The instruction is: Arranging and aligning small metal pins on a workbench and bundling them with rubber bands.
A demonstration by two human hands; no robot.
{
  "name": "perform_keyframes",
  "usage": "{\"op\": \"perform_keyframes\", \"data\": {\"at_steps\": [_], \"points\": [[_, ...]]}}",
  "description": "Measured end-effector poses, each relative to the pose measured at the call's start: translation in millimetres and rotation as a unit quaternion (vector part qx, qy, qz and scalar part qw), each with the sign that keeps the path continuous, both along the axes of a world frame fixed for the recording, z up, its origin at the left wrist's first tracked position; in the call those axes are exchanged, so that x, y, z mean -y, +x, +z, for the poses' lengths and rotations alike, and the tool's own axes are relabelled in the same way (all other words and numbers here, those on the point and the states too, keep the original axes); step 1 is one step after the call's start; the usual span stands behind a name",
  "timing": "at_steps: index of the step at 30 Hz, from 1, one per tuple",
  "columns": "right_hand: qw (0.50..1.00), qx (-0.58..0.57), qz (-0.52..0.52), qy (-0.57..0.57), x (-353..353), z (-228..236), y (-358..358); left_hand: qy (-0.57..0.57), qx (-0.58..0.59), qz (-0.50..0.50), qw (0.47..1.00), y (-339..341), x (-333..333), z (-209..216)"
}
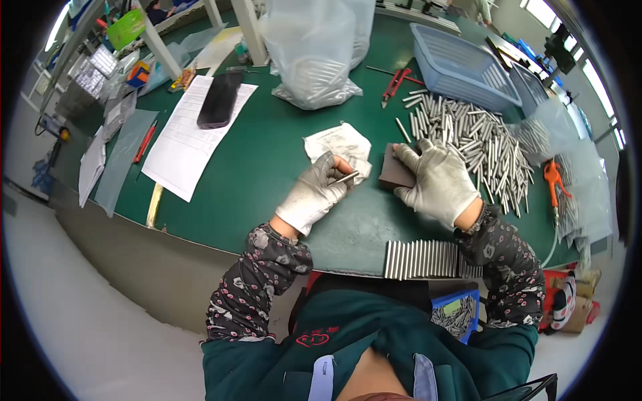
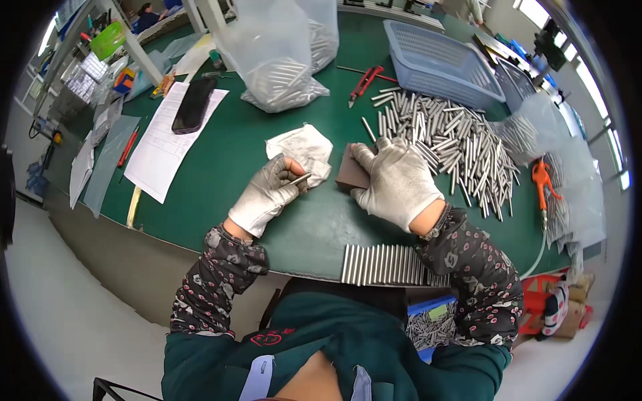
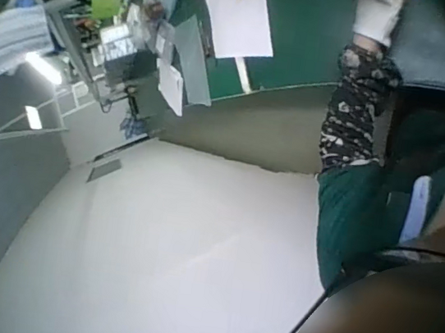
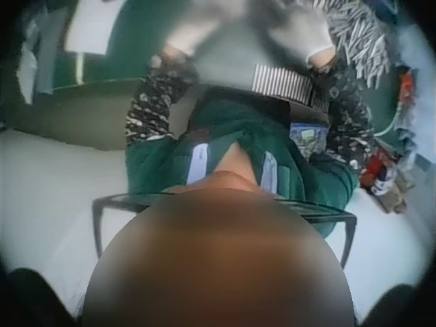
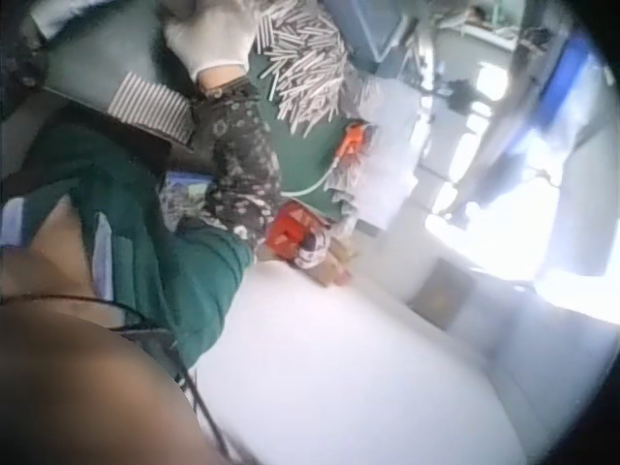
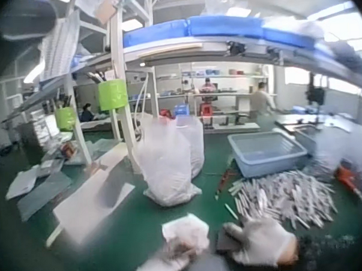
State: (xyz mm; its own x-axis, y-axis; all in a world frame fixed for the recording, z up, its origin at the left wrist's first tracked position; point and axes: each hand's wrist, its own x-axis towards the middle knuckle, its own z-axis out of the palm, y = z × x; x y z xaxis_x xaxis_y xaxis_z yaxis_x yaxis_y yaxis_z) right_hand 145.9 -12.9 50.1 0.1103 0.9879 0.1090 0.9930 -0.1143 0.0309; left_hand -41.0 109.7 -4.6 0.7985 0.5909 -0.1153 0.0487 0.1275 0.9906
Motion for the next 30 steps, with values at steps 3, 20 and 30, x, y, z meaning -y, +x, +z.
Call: {"op": "perform_keyframes", "data": {"at_steps": [3, 20, 30], "points": [[0.998, -0.02, -0.036, -0.037, 15.7, -10.9, 5.6, 0.158, 0.013, -0.083, 0.984, 8.8, 0.5, -21.3], [0.986, -0.156, 0.007, 0.061, 39.6, -22.0, 3.6, 0.396, -0.025, -0.074, 0.915, 11.6, 8.3, -26.0], [0.957, -0.26, 0.054, 0.115, 32.5, -33.4, -4.4, 0.427, -0.065, -0.089, 0.897, 13.5, 6.0, -27.4]]}}
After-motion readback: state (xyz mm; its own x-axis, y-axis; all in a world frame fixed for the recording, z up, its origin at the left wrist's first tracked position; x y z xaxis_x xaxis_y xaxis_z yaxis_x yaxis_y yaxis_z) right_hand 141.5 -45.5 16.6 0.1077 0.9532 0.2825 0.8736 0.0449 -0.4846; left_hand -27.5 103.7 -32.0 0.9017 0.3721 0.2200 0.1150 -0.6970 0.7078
